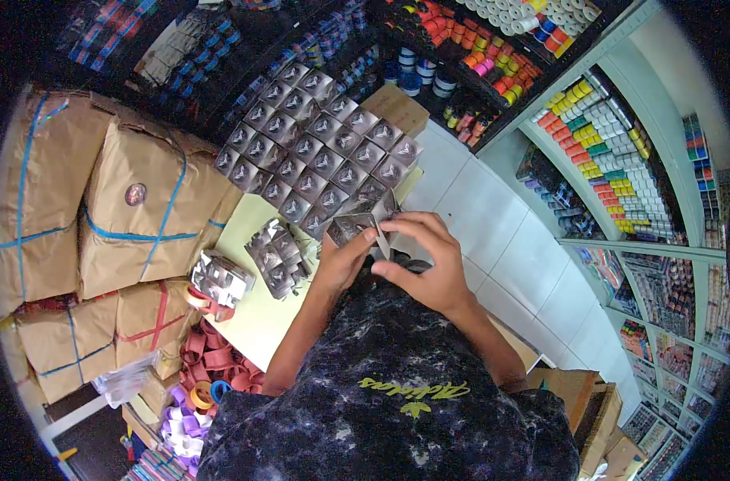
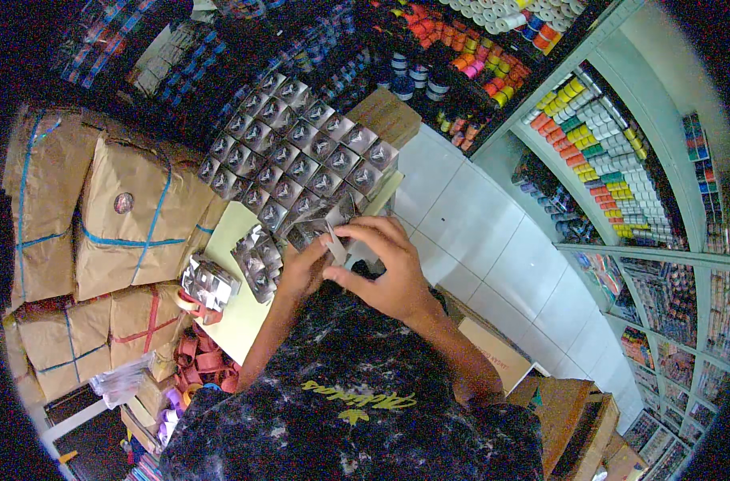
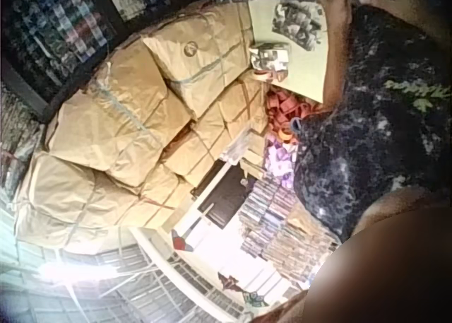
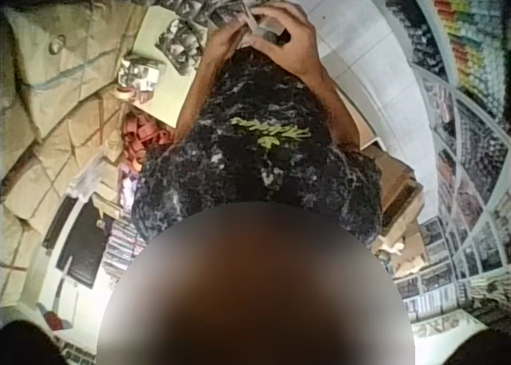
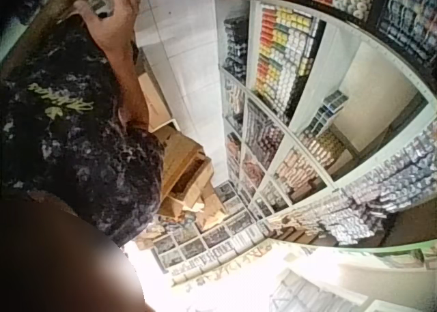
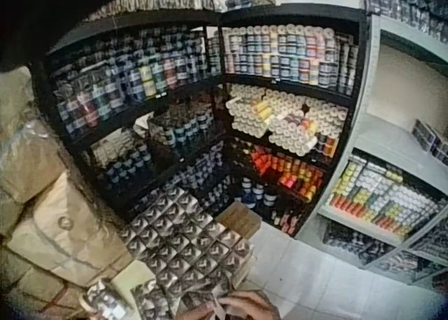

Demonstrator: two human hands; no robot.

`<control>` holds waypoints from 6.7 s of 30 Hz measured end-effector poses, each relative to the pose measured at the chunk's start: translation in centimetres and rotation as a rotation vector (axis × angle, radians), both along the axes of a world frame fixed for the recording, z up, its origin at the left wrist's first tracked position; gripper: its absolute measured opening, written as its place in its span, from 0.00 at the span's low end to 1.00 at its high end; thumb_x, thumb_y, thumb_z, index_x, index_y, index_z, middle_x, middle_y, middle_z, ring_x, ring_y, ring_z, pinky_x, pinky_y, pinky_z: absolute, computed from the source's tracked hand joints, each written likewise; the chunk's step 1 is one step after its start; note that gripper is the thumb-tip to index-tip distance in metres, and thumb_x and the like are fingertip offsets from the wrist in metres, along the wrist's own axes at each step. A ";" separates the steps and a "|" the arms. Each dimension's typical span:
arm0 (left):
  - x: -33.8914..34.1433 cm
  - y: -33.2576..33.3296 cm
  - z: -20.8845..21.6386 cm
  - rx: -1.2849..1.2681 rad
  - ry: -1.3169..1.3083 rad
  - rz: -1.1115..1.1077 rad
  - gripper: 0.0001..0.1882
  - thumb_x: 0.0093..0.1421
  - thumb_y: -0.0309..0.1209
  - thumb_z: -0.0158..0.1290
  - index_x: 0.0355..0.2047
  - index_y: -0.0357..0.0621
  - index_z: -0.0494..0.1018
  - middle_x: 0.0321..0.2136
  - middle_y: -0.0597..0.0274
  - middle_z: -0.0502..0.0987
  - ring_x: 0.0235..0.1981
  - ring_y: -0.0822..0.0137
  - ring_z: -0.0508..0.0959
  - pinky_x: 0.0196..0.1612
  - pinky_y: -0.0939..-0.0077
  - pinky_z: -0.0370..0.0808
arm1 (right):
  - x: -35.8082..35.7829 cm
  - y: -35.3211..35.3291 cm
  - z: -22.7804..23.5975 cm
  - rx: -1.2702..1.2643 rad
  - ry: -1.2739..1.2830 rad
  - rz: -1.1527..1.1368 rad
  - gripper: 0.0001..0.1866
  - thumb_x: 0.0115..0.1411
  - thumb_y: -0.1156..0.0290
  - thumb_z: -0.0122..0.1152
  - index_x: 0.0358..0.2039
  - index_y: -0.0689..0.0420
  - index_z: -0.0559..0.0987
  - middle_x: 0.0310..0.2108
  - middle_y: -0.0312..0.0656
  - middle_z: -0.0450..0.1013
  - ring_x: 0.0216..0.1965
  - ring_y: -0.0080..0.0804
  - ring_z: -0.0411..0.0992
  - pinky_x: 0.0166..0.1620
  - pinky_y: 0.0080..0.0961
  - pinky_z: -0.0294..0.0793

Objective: Assembling and folding small cardboard boxes for packaging in a stockroom.

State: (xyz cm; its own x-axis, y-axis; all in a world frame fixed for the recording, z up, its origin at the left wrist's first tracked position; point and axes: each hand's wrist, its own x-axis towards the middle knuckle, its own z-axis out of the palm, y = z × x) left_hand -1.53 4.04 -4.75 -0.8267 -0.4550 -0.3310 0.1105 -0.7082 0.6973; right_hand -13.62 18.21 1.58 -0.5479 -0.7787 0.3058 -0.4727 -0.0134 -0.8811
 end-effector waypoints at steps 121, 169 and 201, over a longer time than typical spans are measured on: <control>0.7 -4.3 0.3 0.142 0.188 -0.260 0.26 0.61 0.29 0.60 0.58 0.31 0.69 0.51 0.51 0.78 0.52 0.57 0.78 0.57 0.55 0.73 | -2.1 -1.6 -1.8 -0.049 -0.468 0.029 0.26 0.52 0.70 0.77 0.47 0.56 0.70 0.39 0.33 0.69 0.43 0.24 0.68 0.47 0.24 0.68; 0.7 -3.6 2.2 0.144 0.143 -0.282 0.28 0.61 0.25 0.61 0.61 0.36 0.66 0.54 0.54 0.75 0.56 0.58 0.75 0.61 0.56 0.71 | -0.8 -1.9 -1.3 -0.117 -0.797 0.117 0.23 0.66 0.68 0.62 0.59 0.61 0.71 0.53 0.39 0.70 0.53 0.24 0.69 0.56 0.23 0.69; 2.5 -1.4 2.2 -0.447 0.037 -0.232 0.44 0.67 0.59 0.50 0.70 0.38 0.57 0.69 0.49 0.60 0.68 0.58 0.63 0.67 0.63 0.61 | 1.5 -0.4 -6.1 -0.318 -1.683 0.166 0.32 0.72 0.44 0.35 0.65 0.55 0.65 0.61 0.46 0.68 0.59 0.44 0.68 0.57 0.42 0.71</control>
State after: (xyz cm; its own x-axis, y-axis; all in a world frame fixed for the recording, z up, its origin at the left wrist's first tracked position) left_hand 0.96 2.61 -2.58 -0.9302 -0.3486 -0.1144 0.0161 -0.3503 0.9365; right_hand -12.16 17.76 -4.52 -0.3290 -0.8832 -0.3342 0.9207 -0.2214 -0.3214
